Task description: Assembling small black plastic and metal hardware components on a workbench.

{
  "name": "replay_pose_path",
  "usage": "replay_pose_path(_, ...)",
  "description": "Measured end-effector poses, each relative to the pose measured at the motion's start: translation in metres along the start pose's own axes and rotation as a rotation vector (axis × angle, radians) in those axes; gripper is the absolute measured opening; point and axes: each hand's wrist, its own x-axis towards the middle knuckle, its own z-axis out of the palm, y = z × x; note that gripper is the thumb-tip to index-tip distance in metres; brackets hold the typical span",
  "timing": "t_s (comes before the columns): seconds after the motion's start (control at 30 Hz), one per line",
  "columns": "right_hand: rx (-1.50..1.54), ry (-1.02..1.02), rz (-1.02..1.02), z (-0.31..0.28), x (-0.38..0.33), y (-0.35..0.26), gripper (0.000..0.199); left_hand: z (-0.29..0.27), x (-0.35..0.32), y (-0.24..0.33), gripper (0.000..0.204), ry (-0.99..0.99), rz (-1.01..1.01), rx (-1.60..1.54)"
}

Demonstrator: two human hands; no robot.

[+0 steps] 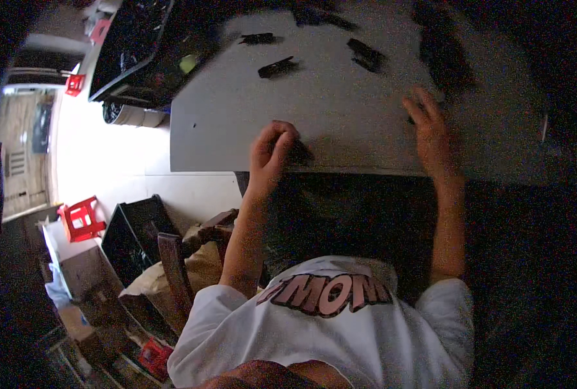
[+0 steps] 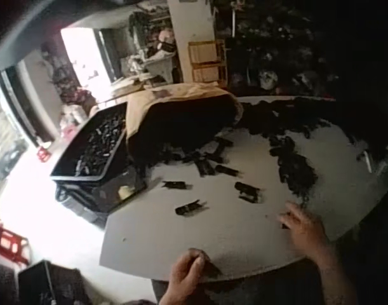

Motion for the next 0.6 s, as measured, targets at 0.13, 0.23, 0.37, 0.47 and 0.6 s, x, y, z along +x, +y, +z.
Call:
replay_pose_path(0.13, 0.020, -0.081, -0.151, 0.011, 0.006, 0.023, 0.028, -0.001, -0.001, -0.004, 0.013, -0.079, -0.015, 0.039)
replay_pose_path(0.23, 0.418, -0.253, -0.032, 0.013, 0.017, -0.008, 0.025, -0.002, 0.001, -0.006, 0.013, -0.092, 0.103, 0.142)
replay_pose_path(0.37, 0.589, -0.273, 0.043, 0.034, 0.031, -0.047, 0.018, 0.001, 0.001, -0.010, 0.008, -0.038, 0.014, 0.075)
replay_pose_path(0.47, 0.519, -0.063, 0.018, 0.039, 0.037, -0.056, 0.017, 0.003, 0.001, -0.003, 0.008, -0.011, 0.006, 0.113)
replay_pose_path(0.6, 0.379, 0.085, 0.092, 0.039, 0.063, -0.062, 0.020, 0.000, -0.002, 0.004, 0.009, 0.016, -0.053, 0.119)
